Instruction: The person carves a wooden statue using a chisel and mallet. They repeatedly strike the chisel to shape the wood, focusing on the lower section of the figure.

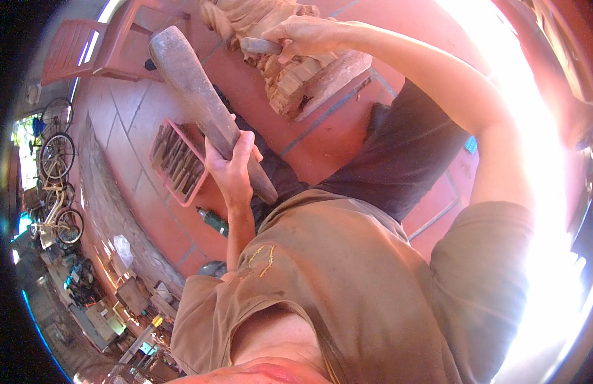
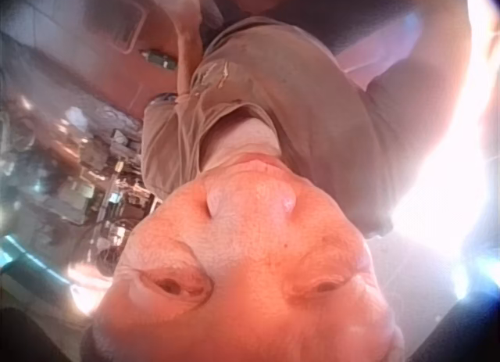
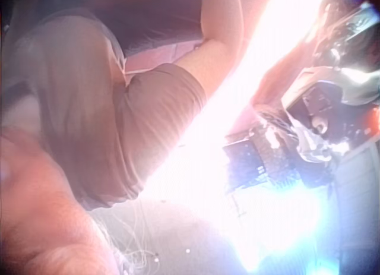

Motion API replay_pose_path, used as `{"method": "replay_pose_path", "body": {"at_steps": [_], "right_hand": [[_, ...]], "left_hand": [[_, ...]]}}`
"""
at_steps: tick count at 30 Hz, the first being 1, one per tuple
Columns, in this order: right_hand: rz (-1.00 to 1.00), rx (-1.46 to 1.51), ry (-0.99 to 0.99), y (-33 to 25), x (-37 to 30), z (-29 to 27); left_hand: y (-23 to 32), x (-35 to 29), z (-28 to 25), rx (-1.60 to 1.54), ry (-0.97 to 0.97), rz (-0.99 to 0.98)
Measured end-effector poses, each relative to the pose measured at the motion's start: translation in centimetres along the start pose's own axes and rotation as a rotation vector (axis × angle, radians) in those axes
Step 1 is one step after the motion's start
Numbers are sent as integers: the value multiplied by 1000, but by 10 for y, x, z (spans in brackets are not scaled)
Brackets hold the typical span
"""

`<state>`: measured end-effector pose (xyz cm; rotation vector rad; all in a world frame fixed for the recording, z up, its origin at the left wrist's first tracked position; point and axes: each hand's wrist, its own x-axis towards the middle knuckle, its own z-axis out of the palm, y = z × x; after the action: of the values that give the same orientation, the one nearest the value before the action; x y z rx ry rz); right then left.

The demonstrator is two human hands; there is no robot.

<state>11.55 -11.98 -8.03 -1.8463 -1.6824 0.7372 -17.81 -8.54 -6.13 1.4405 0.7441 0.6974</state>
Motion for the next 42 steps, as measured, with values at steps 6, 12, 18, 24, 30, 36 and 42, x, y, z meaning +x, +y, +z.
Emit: {"method": "replay_pose_path", "body": {"at_steps": [6, 12, 18, 24, 30, 36, 42], "right_hand": [[-39, 46, 24, -1, -3, 3], [45, -57, -22, -14, 0, 1], [61, -53, -7, -8, -2, 3], [66, -105, -44, -15, 1, 1], [-41, -93, 33, 10, 1, -1], [-31, 60, 67, 8, -7, -5], [-27, 46, 98, 8, -10, 4]], "left_hand": [[4, -1, 0, 13, 9, 50], [-12, 11, 7, 189, -95, -95], [-3, 10, -3, 25, -6, -30], [-15, 14, 7, 154, -27, -63], [-11, 14, -5, 60, -49, -95], [3, 9, -6, 36, 2, -47], [8, -1, 3, 17, -30, 18]]}}
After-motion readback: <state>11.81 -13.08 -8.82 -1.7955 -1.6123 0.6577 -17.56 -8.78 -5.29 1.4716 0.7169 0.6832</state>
